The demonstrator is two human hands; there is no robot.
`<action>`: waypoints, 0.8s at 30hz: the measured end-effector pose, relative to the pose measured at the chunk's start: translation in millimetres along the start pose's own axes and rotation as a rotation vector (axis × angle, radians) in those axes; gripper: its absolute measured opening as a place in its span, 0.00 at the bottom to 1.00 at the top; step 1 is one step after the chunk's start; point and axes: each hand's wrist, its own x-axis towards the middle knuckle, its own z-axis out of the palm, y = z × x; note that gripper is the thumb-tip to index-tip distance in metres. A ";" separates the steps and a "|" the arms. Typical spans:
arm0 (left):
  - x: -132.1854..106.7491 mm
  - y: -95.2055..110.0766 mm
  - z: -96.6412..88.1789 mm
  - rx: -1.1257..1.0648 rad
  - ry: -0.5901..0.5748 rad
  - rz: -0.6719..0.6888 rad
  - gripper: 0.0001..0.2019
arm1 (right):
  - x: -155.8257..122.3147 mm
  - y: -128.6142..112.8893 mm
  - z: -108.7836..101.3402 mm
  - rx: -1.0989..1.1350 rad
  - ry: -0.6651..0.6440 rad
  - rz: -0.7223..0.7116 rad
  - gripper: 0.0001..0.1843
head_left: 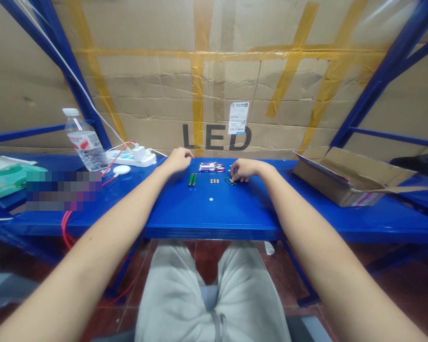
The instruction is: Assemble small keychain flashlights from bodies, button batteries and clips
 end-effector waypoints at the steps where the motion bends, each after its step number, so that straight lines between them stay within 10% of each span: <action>1: -0.2 0.5 0.9 0.003 0.000 0.007 0.13 | -0.5 -0.3 0.1 0.000 -0.001 0.002 0.07; 12: 2.2 8.3 33.2 0.112 -0.209 0.321 0.17 | 1.8 -1.6 -4.4 -0.013 0.238 -0.028 0.13; 24: 2.8 22.9 38.4 0.190 -0.185 0.251 0.08 | 1.9 -14.3 0.2 -0.031 0.450 -0.145 0.12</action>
